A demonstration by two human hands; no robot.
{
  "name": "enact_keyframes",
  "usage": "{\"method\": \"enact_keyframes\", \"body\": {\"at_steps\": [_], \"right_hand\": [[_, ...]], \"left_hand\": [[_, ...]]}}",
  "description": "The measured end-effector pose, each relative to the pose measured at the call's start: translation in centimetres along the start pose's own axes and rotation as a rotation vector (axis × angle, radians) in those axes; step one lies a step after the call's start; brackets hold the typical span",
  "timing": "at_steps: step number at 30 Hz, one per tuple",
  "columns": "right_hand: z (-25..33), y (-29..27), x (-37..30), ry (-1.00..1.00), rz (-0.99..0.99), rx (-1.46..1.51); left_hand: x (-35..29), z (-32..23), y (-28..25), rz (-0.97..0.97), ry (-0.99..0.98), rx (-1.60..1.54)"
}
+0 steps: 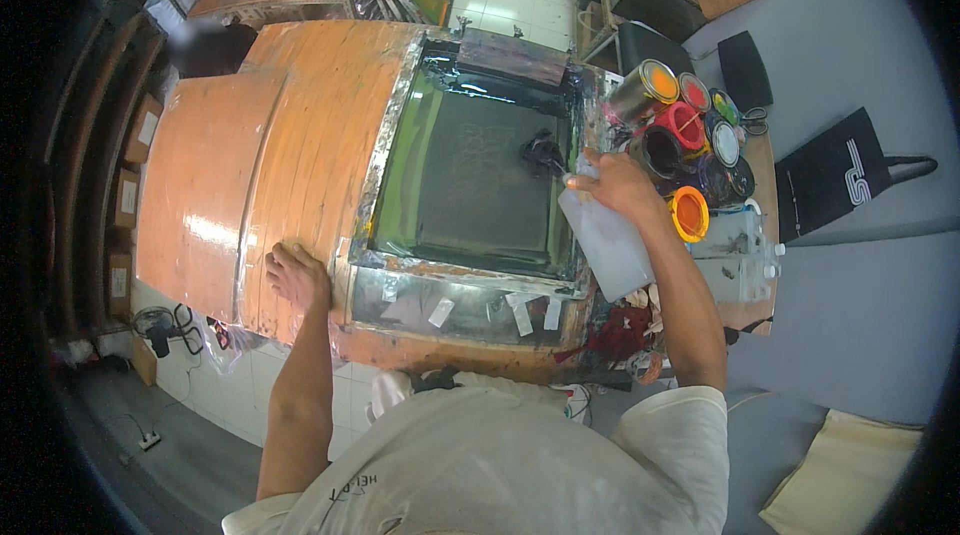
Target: The person prepares a screen-printing frame by cleaning the mesh with a cloth and liquid, pouring ink onto the screen, and spreading it with a squeegee.
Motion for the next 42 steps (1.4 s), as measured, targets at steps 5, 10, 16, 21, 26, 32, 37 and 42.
{"method": "enact_keyframes", "body": {"at_steps": [5, 10, 16, 21, 26, 32, 37, 42], "right_hand": [[-0.2, -0.5, 0.3, -0.001, -0.016, -0.071], [1.6, -2.0, 0.5, -0.047, 0.026, -0.109], [1.4, -2.5, 1.3, -0.087, 0.051, -0.185], [2.4, -2.6, 2.2, -0.091, 0.117, -0.215], [1.6, -2.0, 2.7, -0.095, 0.11, -0.236], [2.2, -2.4, 2.6, -0.084, 0.131, -0.151], [2.5, -2.7, 2.6, -0.038, 0.131, -0.136], [2.6, -2.4, 2.9, -0.045, 0.114, -0.13]], "left_hand": [[0.2, 0.1, 0.3, -0.009, -0.003, 0.007], [0.3, 0.3, 0.3, -0.011, -0.008, 0.005], [0.2, 0.2, 0.5, -0.013, 0.001, -0.008], [0.3, 0.5, 0.5, -0.027, -0.007, 0.008], [0.3, 0.3, 0.6, -0.037, 0.005, 0.003], [0.2, 0.2, 0.4, -0.035, 0.004, 0.0], [0.3, 0.2, 0.5, -0.023, 0.002, 0.002], [0.3, 0.2, 0.4, -0.022, 0.0, 0.0]]}}
Point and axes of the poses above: each hand's wrist, its own x-axis towards the middle knuckle, its own y-axis out of the palm, z = x × y, the point moved 5 cm from there along x, towards the middle knuckle, and after that the axes turned 12 degrees about -y, right-handed, at the moved point
